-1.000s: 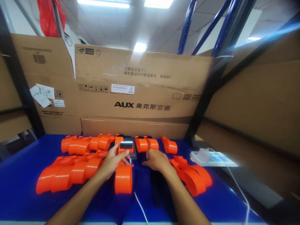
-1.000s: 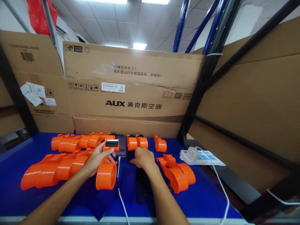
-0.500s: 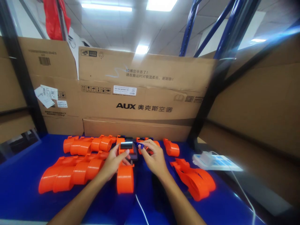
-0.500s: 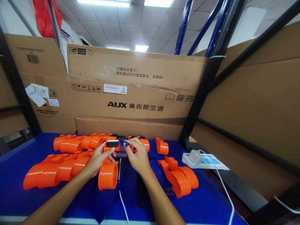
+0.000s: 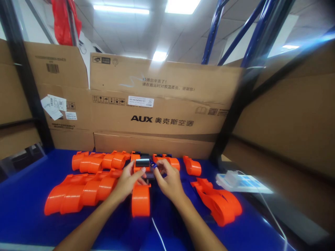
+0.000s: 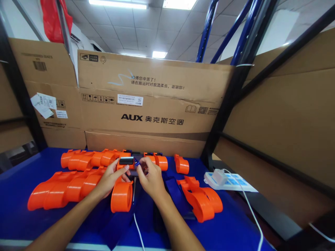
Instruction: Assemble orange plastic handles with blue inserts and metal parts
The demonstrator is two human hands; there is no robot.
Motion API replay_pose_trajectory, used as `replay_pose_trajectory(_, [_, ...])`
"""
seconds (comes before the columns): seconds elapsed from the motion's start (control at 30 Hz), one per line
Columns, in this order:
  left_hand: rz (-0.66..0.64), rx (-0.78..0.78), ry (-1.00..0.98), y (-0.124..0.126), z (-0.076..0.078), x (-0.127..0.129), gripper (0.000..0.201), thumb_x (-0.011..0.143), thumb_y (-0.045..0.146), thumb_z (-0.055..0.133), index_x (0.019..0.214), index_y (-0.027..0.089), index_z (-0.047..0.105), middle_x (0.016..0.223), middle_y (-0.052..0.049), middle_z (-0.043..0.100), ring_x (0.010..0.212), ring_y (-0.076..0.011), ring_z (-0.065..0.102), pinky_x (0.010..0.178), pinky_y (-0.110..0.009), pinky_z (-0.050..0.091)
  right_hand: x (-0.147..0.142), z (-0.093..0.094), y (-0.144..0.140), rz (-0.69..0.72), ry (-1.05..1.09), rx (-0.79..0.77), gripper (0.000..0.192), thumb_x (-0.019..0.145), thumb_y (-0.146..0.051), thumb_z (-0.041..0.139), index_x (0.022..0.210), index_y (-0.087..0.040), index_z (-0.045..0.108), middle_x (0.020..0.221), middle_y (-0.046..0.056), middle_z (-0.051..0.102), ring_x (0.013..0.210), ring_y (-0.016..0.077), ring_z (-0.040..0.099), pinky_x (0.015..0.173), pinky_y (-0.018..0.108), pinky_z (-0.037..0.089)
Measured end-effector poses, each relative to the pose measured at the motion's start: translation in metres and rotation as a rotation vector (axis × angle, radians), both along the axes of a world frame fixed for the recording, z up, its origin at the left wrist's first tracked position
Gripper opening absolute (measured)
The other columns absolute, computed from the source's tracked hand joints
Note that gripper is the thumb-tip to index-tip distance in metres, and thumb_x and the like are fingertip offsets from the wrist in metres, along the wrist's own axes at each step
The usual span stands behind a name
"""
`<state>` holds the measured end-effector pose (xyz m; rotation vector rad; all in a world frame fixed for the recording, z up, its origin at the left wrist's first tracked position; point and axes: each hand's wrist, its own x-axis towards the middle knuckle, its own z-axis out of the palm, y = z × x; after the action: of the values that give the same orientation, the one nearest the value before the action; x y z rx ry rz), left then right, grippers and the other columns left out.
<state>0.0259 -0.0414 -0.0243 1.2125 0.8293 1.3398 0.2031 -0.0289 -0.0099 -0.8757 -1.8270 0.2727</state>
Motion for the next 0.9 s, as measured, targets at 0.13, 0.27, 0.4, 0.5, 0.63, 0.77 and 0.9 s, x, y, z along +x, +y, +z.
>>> replay_pose_trajectory(0.13, [0.023,-0.013,0.044,0.0017,-0.0023,-0.0002,0.048,0.079,0.045,0.071,0.114,0.017,0.055,0.079,-0.002,0.067,0.056,-0.0155,0.068,0.051,-0.022,0.049,-0.0027,-0.0015,0.0005,0.049,0.043,-0.048,0.007,0.091,-0.028,0.055,0.089,-0.021,0.055,0.072,0.000,0.059,0.060,0.0137,0.058,0.055,0.024,0.048])
replay_pose_trajectory(0.27, [0.034,-0.011,0.055,0.0026,-0.0035,-0.0011,0.049,0.079,0.046,0.071,0.115,0.018,0.054,0.081,-0.003,0.067,0.056,-0.0157,0.069,0.051,-0.023,0.049,-0.0022,-0.0016,0.0011,0.098,0.043,-0.064,0.009,0.090,-0.029,0.058,0.088,-0.021,0.055,0.077,0.001,0.061,0.066,0.0148,0.061,0.059,0.024,0.051])
replay_pose_trajectory(0.4, [0.033,-0.011,0.054,0.0033,-0.0031,-0.0020,0.049,0.077,0.047,0.072,0.113,0.018,0.056,0.080,-0.003,0.068,0.054,-0.0156,0.068,0.050,-0.023,0.049,0.0003,0.0008,0.0010,0.124,0.020,-0.062,0.011,0.089,-0.031,0.061,0.087,-0.021,0.055,0.078,0.001,0.062,0.069,0.0156,0.062,0.063,0.026,0.052])
replay_pose_trajectory(0.5, [0.036,-0.018,0.052,0.0034,-0.0023,-0.0022,0.050,0.076,0.048,0.073,0.113,0.017,0.057,0.079,-0.003,0.068,0.054,-0.0160,0.068,0.050,-0.023,0.049,0.0017,0.0023,0.0001,0.118,-0.019,-0.037,0.010,0.090,-0.031,0.060,0.086,-0.022,0.056,0.079,0.002,0.063,0.071,0.0166,0.062,0.066,0.027,0.052])
replay_pose_trajectory(0.63, [0.036,-0.023,0.030,0.0030,-0.0019,-0.0022,0.051,0.075,0.048,0.074,0.113,0.017,0.058,0.079,-0.003,0.069,0.053,-0.0159,0.068,0.049,-0.023,0.049,0.0029,0.0041,-0.0008,0.090,-0.093,0.035,0.008,0.090,-0.029,0.060,0.088,-0.022,0.057,0.081,0.003,0.065,0.071,0.0178,0.061,0.068,0.030,0.049])
replay_pose_trajectory(0.77, [0.024,-0.020,0.045,0.0033,-0.0028,-0.0030,0.050,0.076,0.048,0.073,0.113,0.017,0.058,0.079,-0.003,0.068,0.053,-0.0154,0.068,0.047,-0.021,0.047,0.0046,0.0061,-0.0002,0.123,-0.144,0.070,0.007,0.093,-0.028,0.057,0.088,-0.022,0.057,0.084,0.005,0.063,0.076,0.0193,0.059,0.071,0.031,0.048])
replay_pose_trajectory(0.9, [0.005,-0.005,0.057,0.0037,-0.0031,-0.0038,0.049,0.078,0.047,0.072,0.113,0.017,0.057,0.079,-0.003,0.067,0.054,-0.0152,0.068,0.047,-0.021,0.046,0.0062,0.0071,0.0006,0.183,-0.164,0.070,0.011,0.094,-0.027,0.055,0.084,-0.022,0.054,0.086,0.006,0.061,0.078,0.0195,0.057,0.071,0.032,0.047])
